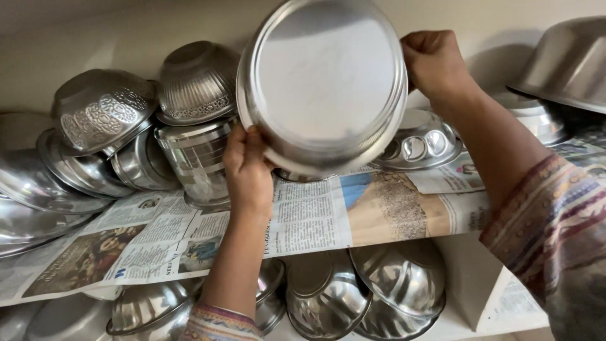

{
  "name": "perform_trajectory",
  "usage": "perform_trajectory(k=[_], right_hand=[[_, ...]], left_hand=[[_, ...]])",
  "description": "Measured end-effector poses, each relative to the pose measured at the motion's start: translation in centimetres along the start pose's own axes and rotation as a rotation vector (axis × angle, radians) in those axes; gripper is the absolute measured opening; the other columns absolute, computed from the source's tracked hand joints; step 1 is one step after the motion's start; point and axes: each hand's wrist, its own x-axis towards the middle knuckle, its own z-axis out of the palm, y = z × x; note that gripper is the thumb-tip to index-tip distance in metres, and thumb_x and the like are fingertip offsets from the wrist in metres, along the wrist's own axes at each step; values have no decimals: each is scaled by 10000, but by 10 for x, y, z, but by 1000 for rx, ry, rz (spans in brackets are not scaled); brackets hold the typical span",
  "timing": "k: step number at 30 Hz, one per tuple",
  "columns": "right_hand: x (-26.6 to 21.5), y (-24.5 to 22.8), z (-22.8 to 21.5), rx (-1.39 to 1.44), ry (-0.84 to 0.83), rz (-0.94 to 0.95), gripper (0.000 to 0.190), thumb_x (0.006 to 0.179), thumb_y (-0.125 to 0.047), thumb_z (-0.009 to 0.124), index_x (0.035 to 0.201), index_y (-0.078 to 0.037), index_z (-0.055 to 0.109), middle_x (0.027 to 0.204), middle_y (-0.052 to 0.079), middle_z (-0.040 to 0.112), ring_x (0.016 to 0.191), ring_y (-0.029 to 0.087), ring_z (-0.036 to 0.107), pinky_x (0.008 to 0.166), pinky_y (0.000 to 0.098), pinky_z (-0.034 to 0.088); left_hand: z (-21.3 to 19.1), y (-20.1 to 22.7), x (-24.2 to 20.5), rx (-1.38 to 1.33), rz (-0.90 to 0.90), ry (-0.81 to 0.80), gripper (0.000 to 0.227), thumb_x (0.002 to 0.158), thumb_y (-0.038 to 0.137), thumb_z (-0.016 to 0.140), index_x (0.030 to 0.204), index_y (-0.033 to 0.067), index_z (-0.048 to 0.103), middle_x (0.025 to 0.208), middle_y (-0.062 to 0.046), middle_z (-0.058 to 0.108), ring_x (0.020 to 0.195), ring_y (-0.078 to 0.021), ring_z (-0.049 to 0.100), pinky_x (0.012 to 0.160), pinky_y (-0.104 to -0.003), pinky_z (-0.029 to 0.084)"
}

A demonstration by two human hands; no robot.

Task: The person stacks and arranges stainless steel bowls, lids, and containers on kitchen shelves lined with newspaper, picking items one at a time and fitting them into neat stacks across the upper and lower shelves. They briefly bend down to pick up a bowl from the floor and place it back on the shelf.

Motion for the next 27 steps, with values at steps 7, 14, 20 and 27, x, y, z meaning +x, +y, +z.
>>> perform_trajectory(k=[7, 14, 20, 27], right_hand=[[-52, -3, -23, -700, -213, -261, 214, 961, -125, 705, 1120, 0, 774, 923, 181, 773, 715, 251, 756, 698, 379, 621], [-101, 0, -17, -1083, -437, -609, 290, 781, -400, 818, 1008, -222, 845, 1243, 108, 721, 1153, 376, 587, 864, 929, 183], [-101, 0, -18, -1108, -596, -466, 302, 822, -380, 755, 1078, -221, 774, 1436, 24, 611, 1380, 267, 474, 1178, 525, 332], [-97, 10, -26, -1196, -509, -303, 655, 839, -599, 643, 1351, -194, 601, 1450, 150, 576, 1338, 360, 487, 1103, 589, 420]], left_hand=[[-2, 30, -11, 36, -251, 145, 371, 1131, 305, 416, 1009, 86, 689, 912, -60, 705, 816, -169, 668, 752, -346, 609], [-29, 78, -33, 127, -594, 210, 336, 1042, 311, 450, 1082, 157, 746, 1062, -98, 778, 901, -225, 756, 817, -397, 639], [-61, 93, -57, 179, -696, 211, 312, 1012, 279, 493, 1150, 127, 727, 1055, -160, 750, 855, -282, 725, 754, -440, 619], [-119, 69, -51, 237, -807, 253, 337, 978, 244, 545, 1228, 90, 707, 1046, -236, 722, 800, -351, 693, 681, -493, 599]])
